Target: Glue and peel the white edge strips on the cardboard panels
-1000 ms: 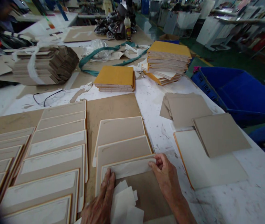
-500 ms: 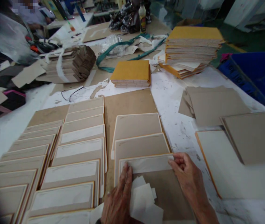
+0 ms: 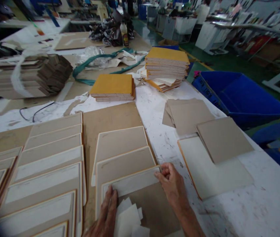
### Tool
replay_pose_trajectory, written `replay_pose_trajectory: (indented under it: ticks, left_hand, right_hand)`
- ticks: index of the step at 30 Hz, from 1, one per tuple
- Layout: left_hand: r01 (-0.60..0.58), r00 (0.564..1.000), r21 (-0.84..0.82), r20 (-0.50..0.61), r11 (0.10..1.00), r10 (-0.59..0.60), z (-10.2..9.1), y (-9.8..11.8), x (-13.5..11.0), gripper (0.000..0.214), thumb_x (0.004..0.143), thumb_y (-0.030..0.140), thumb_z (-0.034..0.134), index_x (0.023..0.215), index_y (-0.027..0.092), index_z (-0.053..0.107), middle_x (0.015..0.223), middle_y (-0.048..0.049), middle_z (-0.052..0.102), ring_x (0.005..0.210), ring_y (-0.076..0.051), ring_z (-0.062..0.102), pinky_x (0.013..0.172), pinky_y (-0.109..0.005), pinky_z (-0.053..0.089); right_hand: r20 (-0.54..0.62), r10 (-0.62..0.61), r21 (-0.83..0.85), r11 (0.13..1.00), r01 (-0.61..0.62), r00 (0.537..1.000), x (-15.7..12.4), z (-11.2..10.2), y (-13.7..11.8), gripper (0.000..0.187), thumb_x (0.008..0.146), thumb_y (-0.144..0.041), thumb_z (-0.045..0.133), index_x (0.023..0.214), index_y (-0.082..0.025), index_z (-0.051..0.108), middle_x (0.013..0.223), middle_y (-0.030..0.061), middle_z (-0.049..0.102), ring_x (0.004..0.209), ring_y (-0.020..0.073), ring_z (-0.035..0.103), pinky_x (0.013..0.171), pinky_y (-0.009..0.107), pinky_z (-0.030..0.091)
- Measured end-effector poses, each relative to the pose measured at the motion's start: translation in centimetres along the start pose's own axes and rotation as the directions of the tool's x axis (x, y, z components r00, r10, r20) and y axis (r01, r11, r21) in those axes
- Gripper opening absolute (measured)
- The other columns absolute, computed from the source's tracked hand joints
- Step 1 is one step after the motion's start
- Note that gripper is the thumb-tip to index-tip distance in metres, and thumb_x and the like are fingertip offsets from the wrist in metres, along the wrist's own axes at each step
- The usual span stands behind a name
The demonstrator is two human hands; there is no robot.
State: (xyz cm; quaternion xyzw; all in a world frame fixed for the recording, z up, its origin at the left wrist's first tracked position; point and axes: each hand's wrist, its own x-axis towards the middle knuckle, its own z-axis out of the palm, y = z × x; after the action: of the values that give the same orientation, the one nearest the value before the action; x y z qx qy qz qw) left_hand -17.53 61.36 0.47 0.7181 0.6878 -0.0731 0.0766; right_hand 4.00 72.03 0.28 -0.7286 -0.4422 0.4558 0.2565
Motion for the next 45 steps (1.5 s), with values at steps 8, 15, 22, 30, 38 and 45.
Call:
replay_pose_trajectory:
  ticks: [8,15,22,30,38,45]
  left_hand:
    - [0.068,0.977,0.061,0.196,0.996,-0.079,-2.7,1.5,0.1,0.080,0.064,0.001,0.041,0.135,0.018,0.010,0.143,-0.0089,0.015,0.090,-0.022,0.062,0.067,-0.035,0.054]
    - [0.046,0.993,0.080,0.100,0.996,-0.054,-2.8,1.4,0.1,0.073,0.063,-0.001,0.038,0.133,0.014,0.025,0.142,-0.0089,0.019,0.079,-0.018,0.064,0.061,-0.031,0.053]
    - [-0.017,0.988,0.015,0.153,1.000,0.015,-2.9,1.0,0.2,0.073,0.064,-0.002,0.036,0.134,0.010,0.022,0.141,-0.0141,0.016,0.075,-0.016,0.066,0.057,-0.027,0.054]
    - [0.011,0.984,-0.156,0.179,0.988,0.017,-2.8,0.2,-0.4,0.086,0.066,0.001,0.036,0.131,0.018,-0.017,0.144,-0.0098,0.006,0.099,-0.021,0.059,0.076,-0.034,0.052]
    - [0.003,0.986,-0.127,0.164,0.992,0.018,-2.6,-0.1,-0.3,0.087,0.063,-0.008,0.031,0.131,0.019,-0.017,0.145,-0.0096,0.011,0.102,-0.019,0.057,0.077,-0.030,0.052]
    - [0.000,0.986,-0.164,0.163,0.986,0.027,-2.8,-0.3,-0.4,0.086,0.061,-0.006,0.033,0.135,0.015,-0.006,0.146,-0.0090,0.007,0.113,-0.019,0.050,0.083,-0.034,0.050]
  right_hand:
    - [0.065,0.095,0.003,0.995,-0.095,0.993,1.2,-0.4,1.7,0.041,0.062,-0.047,0.062,0.090,-0.020,0.051,0.061,-0.0054,0.051,0.038,0.0087,0.047,0.032,0.021,0.039]
    - [-0.159,-0.368,-0.321,0.897,0.305,0.916,-1.0,-1.1,0.6,0.032,0.081,-0.038,0.042,0.102,-0.018,0.054,0.089,0.0071,0.060,0.067,0.0164,0.060,0.061,0.033,0.052]
    - [0.358,-0.801,-0.478,0.283,0.831,0.479,-5.1,3.9,0.2,0.039,0.082,-0.009,0.036,0.116,-0.021,0.051,0.114,0.0029,0.060,0.108,0.0158,0.049,0.092,0.032,0.041]
    - [0.374,-0.758,-0.621,0.224,0.752,0.534,-4.7,4.0,0.8,0.035,0.083,-0.012,0.042,0.117,-0.018,0.051,0.118,0.0045,0.058,0.111,0.0172,0.047,0.093,0.033,0.037]
    - [0.364,-0.701,-0.680,0.249,0.690,0.613,-5.5,4.7,-1.2,0.039,0.082,-0.027,0.049,0.121,-0.032,0.048,0.113,0.0079,0.056,0.103,0.0241,0.049,0.086,0.040,0.037]
    - [0.380,-0.669,-0.714,0.226,0.662,0.638,-5.6,4.9,-2.4,0.037,0.083,-0.032,0.047,0.119,-0.035,0.048,0.110,0.0083,0.056,0.099,0.0249,0.049,0.084,0.042,0.036]
